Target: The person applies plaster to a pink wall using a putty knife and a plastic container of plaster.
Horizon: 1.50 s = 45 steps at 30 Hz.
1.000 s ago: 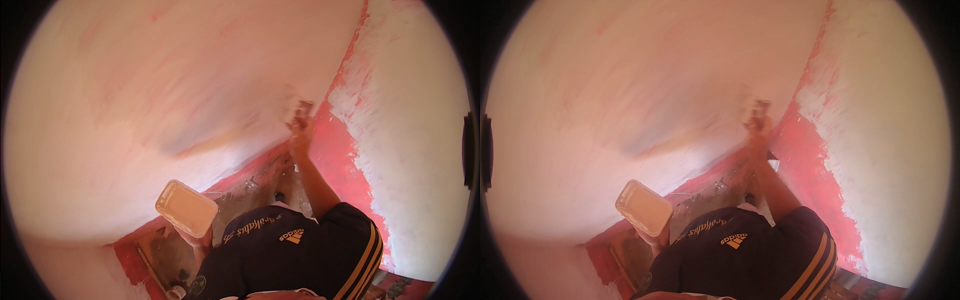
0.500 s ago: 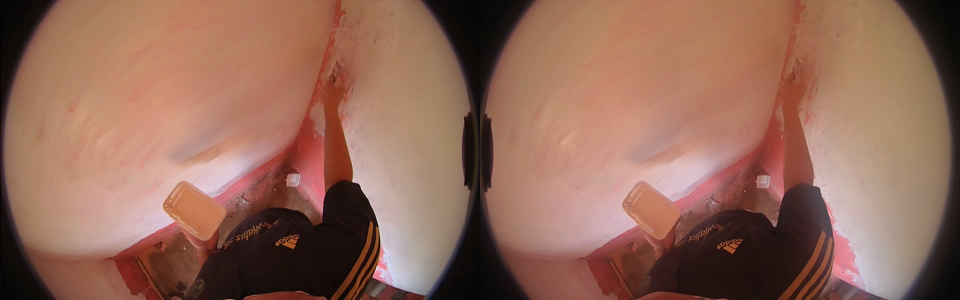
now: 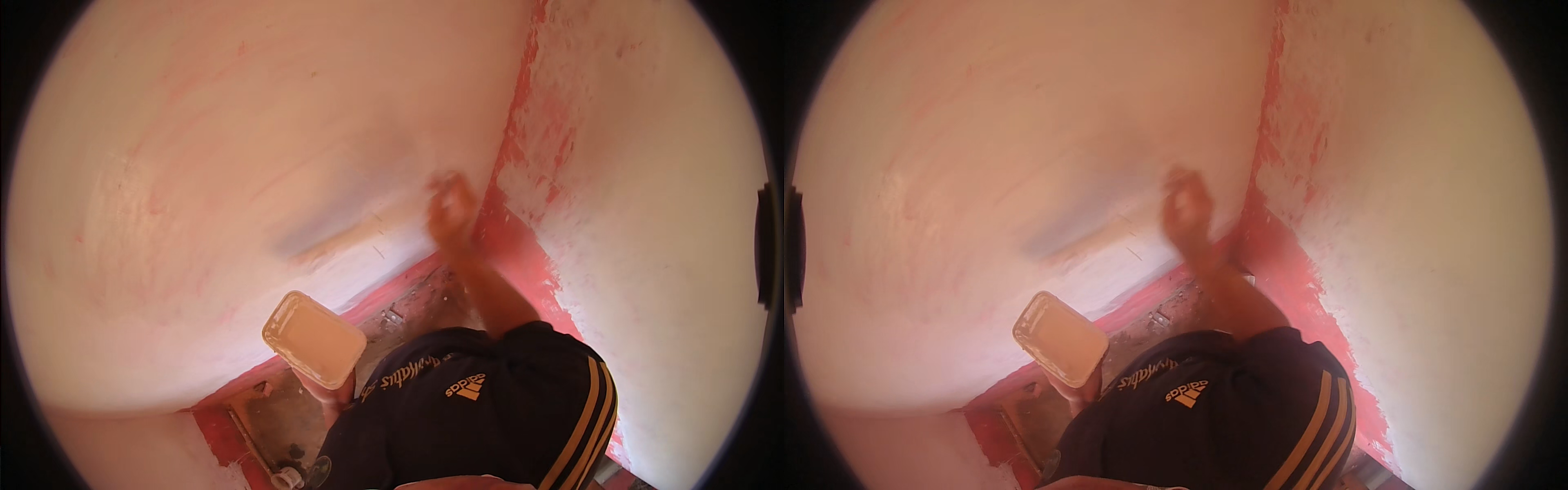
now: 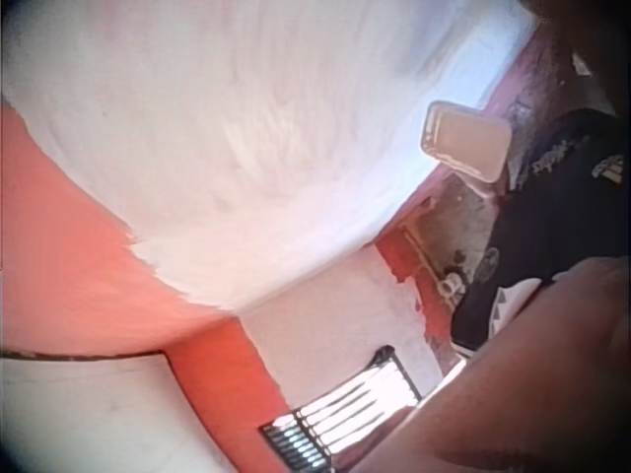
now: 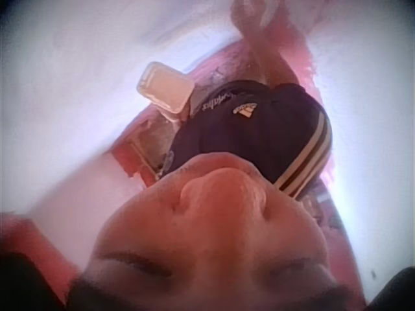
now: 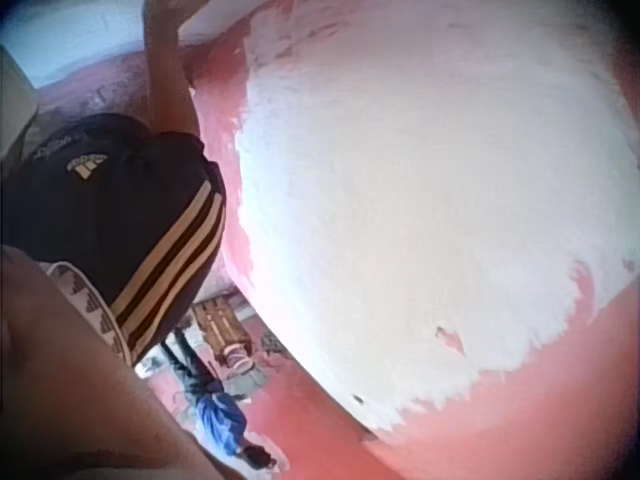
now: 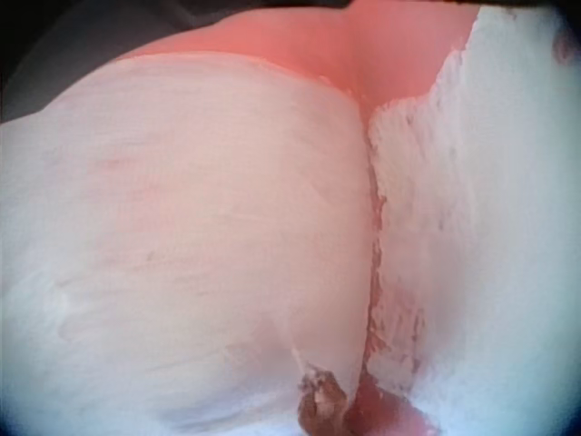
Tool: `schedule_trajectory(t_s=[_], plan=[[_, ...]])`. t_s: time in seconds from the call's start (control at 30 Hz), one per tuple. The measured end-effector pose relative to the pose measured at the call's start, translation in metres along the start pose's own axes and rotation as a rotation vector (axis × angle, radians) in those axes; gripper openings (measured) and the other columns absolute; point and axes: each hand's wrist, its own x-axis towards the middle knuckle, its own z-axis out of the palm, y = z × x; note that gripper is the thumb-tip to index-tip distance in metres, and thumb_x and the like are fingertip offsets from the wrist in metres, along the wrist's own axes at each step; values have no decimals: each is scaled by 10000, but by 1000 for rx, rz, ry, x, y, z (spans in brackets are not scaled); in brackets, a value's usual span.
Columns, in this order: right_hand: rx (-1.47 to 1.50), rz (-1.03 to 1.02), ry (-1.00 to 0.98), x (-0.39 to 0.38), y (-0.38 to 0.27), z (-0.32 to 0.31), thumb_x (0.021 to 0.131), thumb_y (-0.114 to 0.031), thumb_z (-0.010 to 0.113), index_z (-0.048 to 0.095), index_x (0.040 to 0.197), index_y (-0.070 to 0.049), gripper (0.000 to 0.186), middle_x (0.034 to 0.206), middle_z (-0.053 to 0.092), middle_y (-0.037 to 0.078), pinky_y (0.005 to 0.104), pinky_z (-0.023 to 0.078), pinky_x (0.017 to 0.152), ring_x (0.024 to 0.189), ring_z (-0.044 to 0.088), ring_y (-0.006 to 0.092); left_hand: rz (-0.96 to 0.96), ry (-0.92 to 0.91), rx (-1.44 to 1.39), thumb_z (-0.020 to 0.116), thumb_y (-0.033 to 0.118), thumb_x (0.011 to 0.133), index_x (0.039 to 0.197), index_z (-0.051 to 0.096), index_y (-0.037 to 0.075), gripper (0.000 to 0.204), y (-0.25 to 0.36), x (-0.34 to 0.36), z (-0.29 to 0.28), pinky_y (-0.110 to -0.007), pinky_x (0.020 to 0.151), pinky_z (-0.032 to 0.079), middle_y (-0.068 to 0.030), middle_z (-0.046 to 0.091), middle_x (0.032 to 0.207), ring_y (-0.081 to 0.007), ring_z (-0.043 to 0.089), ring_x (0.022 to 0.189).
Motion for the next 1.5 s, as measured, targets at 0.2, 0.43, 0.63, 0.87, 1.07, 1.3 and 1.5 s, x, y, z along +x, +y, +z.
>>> schedule_trajectory(t_s=[0.2, 0.43, 0.63, 0.87, 1.07, 1.3, 1.5], plan=[[-506, 319, 264, 79, 128, -62, 977, -150, 563, 648, 926, 24, 200, 751, 593, 217, 487, 464, 660, 684, 584, 381, 8, -57, 135, 473, 579, 992, 1367, 511, 141, 578, -11, 11, 3, -541, 903, 493, -61, 590, 1256, -304, 573, 1146], [-14, -77, -87, -65, -41, 59, 858, 108, 561, 679, 1029, 40, 219, 985, 687, 169, 388, 546, 798, 889, 661, 311, -26, 116, -21, 473, 469, 1023, 1299, 546, 120, 452, 22, -4, -10, -442, 945, 498, -29, 615, 1203, -232, 601, 1109], [246, -24, -294, -132, -67, 68, 1015, -173, 502, 637, 957, -9, 220, 987, 681, 134, 330, 549, 791, 930, 667, 221, -3, 61, -113, 469, 391, 1044, 1285, 551, 100, 387, 105, -23, -76, -396, 923, 520, -33, 620, 1179, -214, 616, 1083], [-365, 396, 102, -149, -100, 115, 994, -143, 585, 622, 884, 21, 201, 729, 569, 121, 382, 459, 587, 656, 565, 237, 34, 10, -38, 475, 356, 1040, 1291, 551, 90, 373, 265, -50, -179, -389, 907, 533, -51, 624, 1178, -224, 626, 1080], [-17, 80, -119, -362, -406, 301, 914, 20, 640, 659, 1165, 45, 253, 992, 673, 161, 376, 538, 791, 900, 656, 308, 16, 71, -134, 440, 365, 1047, 1292, 549, 78, 393, 417, -76, -296, -409, 918, 536, -58, 629, 1186, -239, 634, 1075], [610, 915, -517, -512, -618, 345, 975, -22, 613, 643, 1171, -13, 198, 1060, 688, 73, 292, 571, 713, 887, 664, 130, 27, 40, -155, 409, 375, 1051, 1366, 517, 71, 451, 593, -122, -450, -424, 954, 541, -80, 619, 1266, -257, 630, 1139], [745, 940, -379, -534, -712, 378, 984, 12, 558, 429, 1412, -59, 453, 1196, 646, 86, 326, 582, 765, 1008, 651, 165, -10, -103, -143, 386, 432, 1057, 1431, 467, 67, 530, 689, -102, -540, -464, 998, 531, -115, 586, 1348, -295, 607, 1207]])
